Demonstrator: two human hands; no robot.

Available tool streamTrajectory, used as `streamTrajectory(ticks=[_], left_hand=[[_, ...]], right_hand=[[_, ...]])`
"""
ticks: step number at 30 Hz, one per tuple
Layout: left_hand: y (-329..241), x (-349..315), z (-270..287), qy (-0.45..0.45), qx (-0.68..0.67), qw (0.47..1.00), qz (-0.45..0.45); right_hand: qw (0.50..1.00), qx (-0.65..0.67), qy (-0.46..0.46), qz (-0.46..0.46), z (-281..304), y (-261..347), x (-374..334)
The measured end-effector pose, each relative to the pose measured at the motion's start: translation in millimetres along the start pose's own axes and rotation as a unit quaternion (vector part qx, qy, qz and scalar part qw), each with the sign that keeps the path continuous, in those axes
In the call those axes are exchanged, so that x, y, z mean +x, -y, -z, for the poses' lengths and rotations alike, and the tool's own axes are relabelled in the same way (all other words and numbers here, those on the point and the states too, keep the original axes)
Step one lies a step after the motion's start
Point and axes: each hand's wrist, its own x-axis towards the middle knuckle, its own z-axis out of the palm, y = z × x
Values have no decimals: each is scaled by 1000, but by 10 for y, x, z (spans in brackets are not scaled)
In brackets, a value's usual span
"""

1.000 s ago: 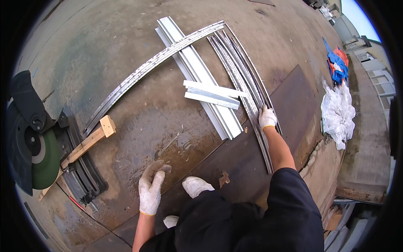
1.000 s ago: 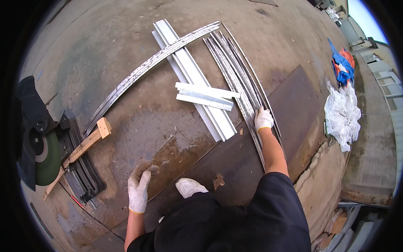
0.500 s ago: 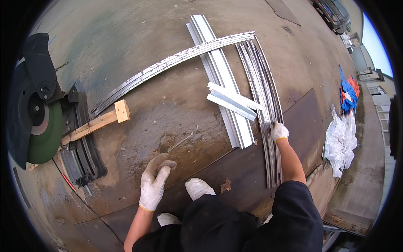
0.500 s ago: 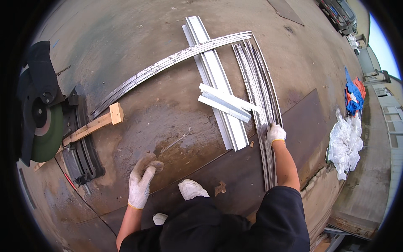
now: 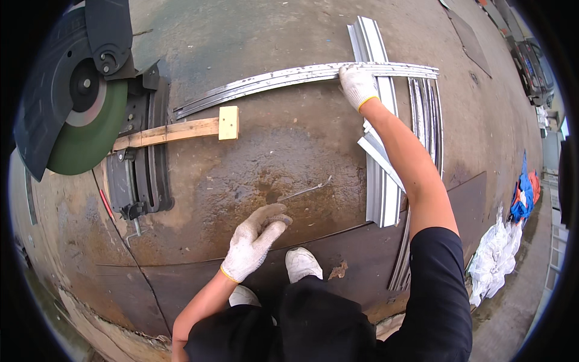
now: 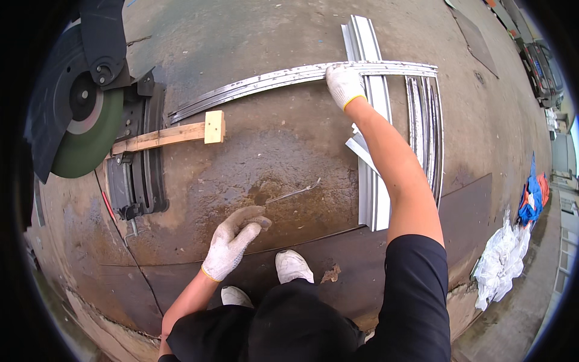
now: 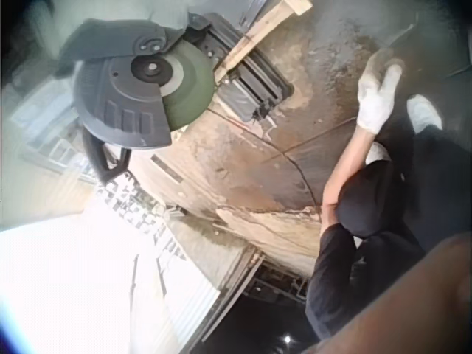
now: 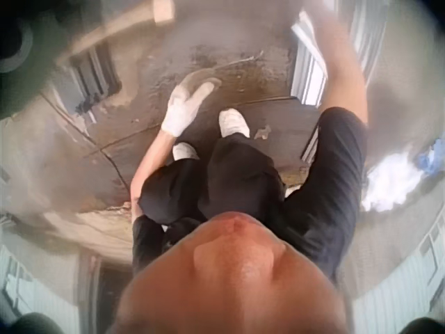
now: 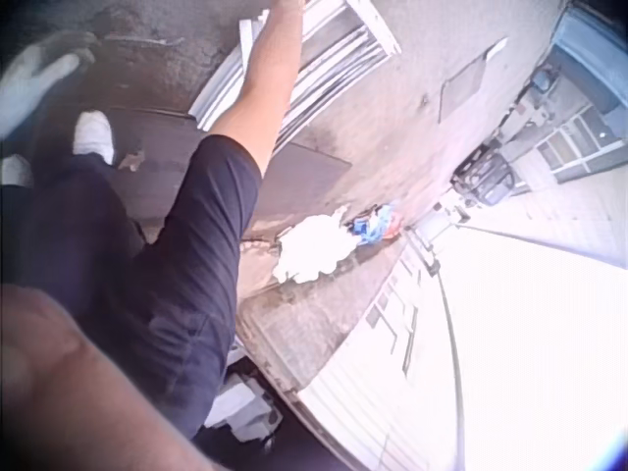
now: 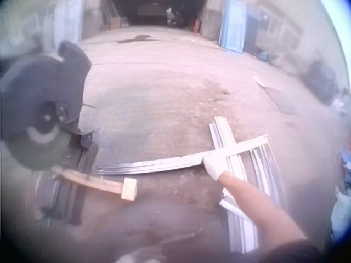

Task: The person repeatedly picks up long metal rods, positions them under a chop saw, and cuts them into shorter pieces. The cut pieces are placed in a growing pile on the floor. The person wears gloves and uses both hands to handle the rods and operate the saw.

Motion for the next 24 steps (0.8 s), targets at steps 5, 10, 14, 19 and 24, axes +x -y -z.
streamTrajectory(ticks=[5,10,14,19,24], left_hand=[[6,-116,163,-22,-6,1000,-6],[75,-131,197,-23,54,998,-28],[121,-78,116,2,65,995,-79],[-42,-167,28,39,34,996,-75],[36,-249,36,27,0,992,-123]], right_hand=[[982,-93,119,115,3,10,251],[978,-45,133,153,437,-124,264],[990,17,100,101,830,-391,178],[979,154,-36,132,1194,-837,-143],[952,306,-4,-21,1889,-660,-1034]])
